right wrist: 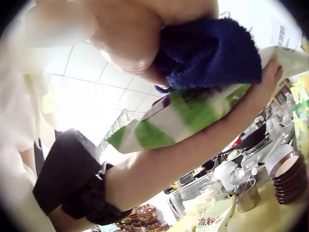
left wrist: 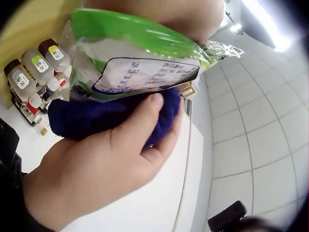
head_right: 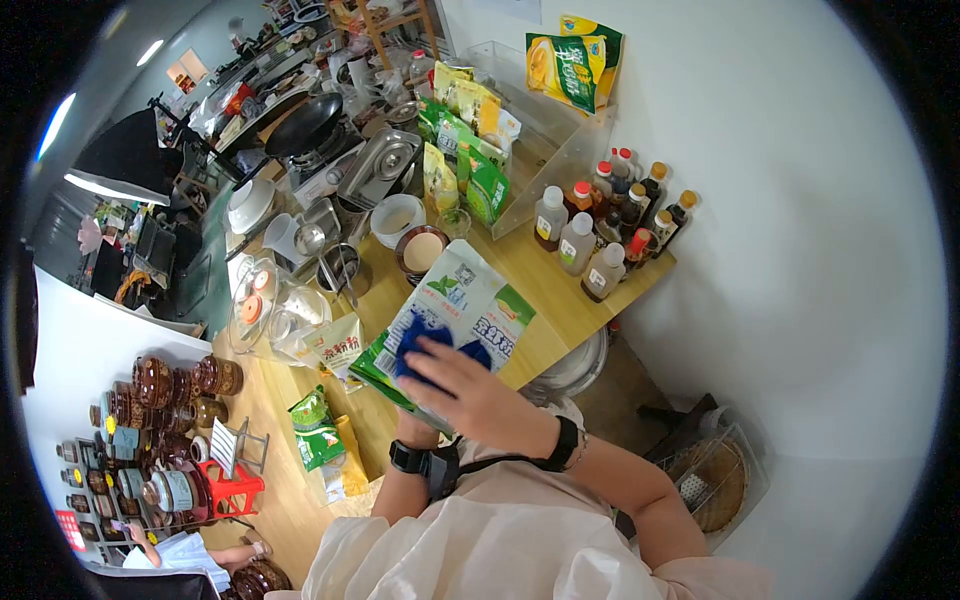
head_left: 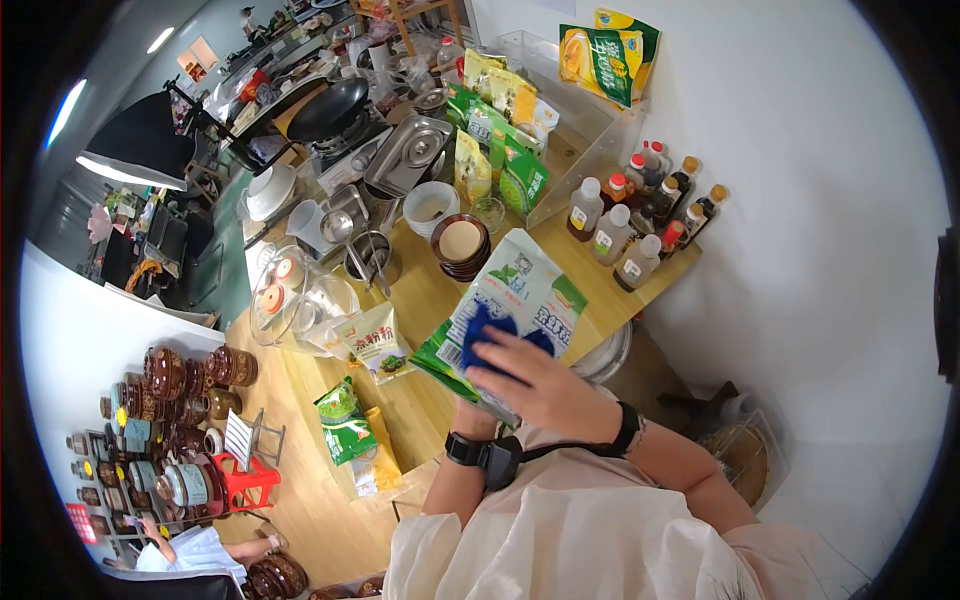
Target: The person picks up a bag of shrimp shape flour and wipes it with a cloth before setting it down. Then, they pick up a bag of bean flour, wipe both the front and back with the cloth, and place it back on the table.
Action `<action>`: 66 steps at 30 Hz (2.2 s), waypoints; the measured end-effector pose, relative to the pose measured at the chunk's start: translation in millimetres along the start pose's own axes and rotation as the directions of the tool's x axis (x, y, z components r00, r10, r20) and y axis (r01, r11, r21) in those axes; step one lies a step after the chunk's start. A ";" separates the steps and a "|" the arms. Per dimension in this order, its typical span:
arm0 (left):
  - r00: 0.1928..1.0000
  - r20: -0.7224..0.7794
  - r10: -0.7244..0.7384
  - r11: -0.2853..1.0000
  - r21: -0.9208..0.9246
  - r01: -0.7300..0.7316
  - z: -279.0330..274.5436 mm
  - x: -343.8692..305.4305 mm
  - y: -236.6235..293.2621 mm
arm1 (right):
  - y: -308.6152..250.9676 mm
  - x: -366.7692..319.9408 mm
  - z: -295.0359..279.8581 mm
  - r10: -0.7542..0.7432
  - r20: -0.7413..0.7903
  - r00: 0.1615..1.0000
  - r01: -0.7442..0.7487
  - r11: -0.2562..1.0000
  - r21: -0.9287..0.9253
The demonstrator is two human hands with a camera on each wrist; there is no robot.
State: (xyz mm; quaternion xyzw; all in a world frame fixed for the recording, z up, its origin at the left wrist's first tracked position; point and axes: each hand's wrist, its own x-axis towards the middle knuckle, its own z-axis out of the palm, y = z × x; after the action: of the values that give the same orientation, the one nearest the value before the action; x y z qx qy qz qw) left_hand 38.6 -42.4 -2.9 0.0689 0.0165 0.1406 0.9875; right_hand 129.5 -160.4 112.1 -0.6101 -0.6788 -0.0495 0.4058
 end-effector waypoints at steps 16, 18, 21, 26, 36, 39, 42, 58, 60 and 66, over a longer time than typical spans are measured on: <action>0.998 0.016 0.052 0.998 0.046 -0.053 8.6 8.4 3.3 | -2.2 32.1 12.6 -0.181 0.088 0.980 0.187 0.980 -0.062; 0.996 0.072 0.047 0.998 0.029 -0.049 13.3 13.2 3.4 | 0.6 35.6 11.9 -0.169 0.057 0.984 0.172 0.984 -0.047; 0.990 0.129 0.050 0.999 0.005 -0.051 15.3 15.6 3.2 | 10.9 35.7 15.8 -0.119 0.020 0.993 0.120 0.991 -0.052; 0.999 0.006 0.042 0.998 0.045 -0.042 7.2 5.4 2.0 | 23.6 36.2 2.9 -0.008 -0.009 1.000 0.008 1.000 -0.021; 0.992 -0.123 0.014 0.994 0.106 -0.001 2.9 -9.6 0.5 | 60.7 27.6 -17.5 0.180 -0.097 0.979 -0.177 0.983 0.046; 0.990 -0.142 0.009 0.993 0.116 0.008 3.2 -14.1 0.1 | 69.6 21.0 -21.0 0.229 -0.133 0.964 -0.226 0.973 0.038; 0.989 -0.149 0.007 0.993 0.121 0.011 4.3 -16.8 0.3 | 76.8 18.5 -24.6 0.297 -0.166 0.940 -0.285 0.954 0.094; 0.908 -0.394 0.144 0.946 0.324 -0.009 10.9 -22.4 -1.8 | 65.0 -24.6 -33.4 0.442 -0.057 0.895 -0.420 0.879 0.226; 0.900 -0.411 0.146 0.953 0.302 -0.016 10.5 -23.5 -0.5 | 63.4 -32.2 -32.2 0.460 -0.041 0.887 -0.440 0.869 0.228; 0.894 -0.395 0.212 0.908 0.419 -0.031 2.0 -25.9 1.3 | 48.8 -46.9 -28.9 0.498 -0.062 0.865 -0.471 0.849 0.240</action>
State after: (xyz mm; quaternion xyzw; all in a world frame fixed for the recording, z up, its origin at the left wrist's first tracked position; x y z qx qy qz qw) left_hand 13.5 -48.7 -0.4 0.2382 0.2586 0.2088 0.9126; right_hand 182.5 -201.4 81.8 -0.7095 -0.4777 0.0919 0.5099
